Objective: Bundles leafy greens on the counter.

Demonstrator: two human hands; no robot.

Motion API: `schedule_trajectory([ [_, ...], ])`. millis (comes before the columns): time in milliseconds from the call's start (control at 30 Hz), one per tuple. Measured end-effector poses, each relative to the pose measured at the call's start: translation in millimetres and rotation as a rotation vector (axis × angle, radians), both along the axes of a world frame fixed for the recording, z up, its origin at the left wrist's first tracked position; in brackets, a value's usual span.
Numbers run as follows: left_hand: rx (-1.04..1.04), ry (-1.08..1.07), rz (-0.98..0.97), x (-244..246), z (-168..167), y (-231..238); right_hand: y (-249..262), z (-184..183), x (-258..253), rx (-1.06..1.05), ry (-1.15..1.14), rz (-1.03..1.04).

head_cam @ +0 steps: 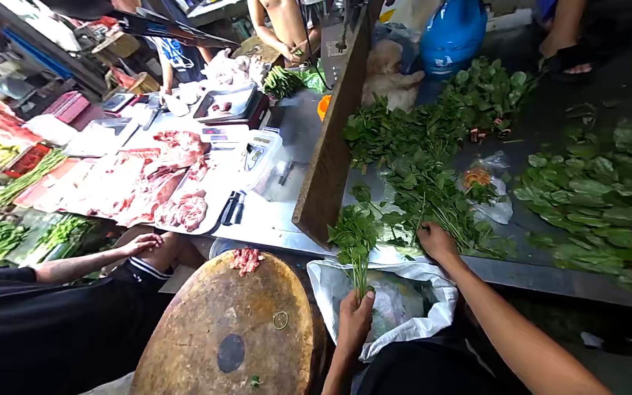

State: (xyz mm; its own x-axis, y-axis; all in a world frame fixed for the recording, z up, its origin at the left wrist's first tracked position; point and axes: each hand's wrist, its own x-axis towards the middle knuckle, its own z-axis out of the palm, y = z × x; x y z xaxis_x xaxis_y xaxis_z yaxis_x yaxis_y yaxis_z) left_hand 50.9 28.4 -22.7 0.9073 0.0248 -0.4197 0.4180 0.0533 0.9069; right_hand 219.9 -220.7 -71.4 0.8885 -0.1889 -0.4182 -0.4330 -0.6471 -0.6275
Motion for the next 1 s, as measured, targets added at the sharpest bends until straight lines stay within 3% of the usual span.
schedule_trajectory([
  [133,0.32,-0.062,-0.234,23,13,7,11,-6,17,0.039,0.065,0.035],
  [200,0.352,-0.101,-0.245,44,28,12,16,1,20,0.018,0.076,0.052],
  [300,-0.044,-0.019,-0.095,57,43,3,5,33,12,0.215,0.098,-0.03],
  [400,-0.441,0.079,-0.02,56,46,-11,-30,76,-6,0.731,0.069,-0.127],
  [467,-0.541,0.075,-0.013,58,40,-21,-54,90,-14,0.884,0.019,-0.101],
  [533,-0.551,0.07,-0.007,61,35,-32,-69,97,-21,0.861,-0.006,-0.115],
  [633,-0.348,0.035,0.023,71,32,-51,-80,124,-40,0.864,-0.123,-0.089],
  [733,0.188,-0.099,-0.09,79,12,-57,-87,132,-49,0.901,-0.173,-0.114],
  [833,0.628,-0.026,-0.292,86,-17,-58,-87,133,-53,0.924,-0.19,-0.156],
  [900,0.785,0.052,-0.322,86,-32,-60,-87,139,-53,0.994,-0.236,-0.121],
  [1000,0.831,0.068,-0.308,76,-33,-62,-82,131,-47,0.975,-0.224,-0.231],
])
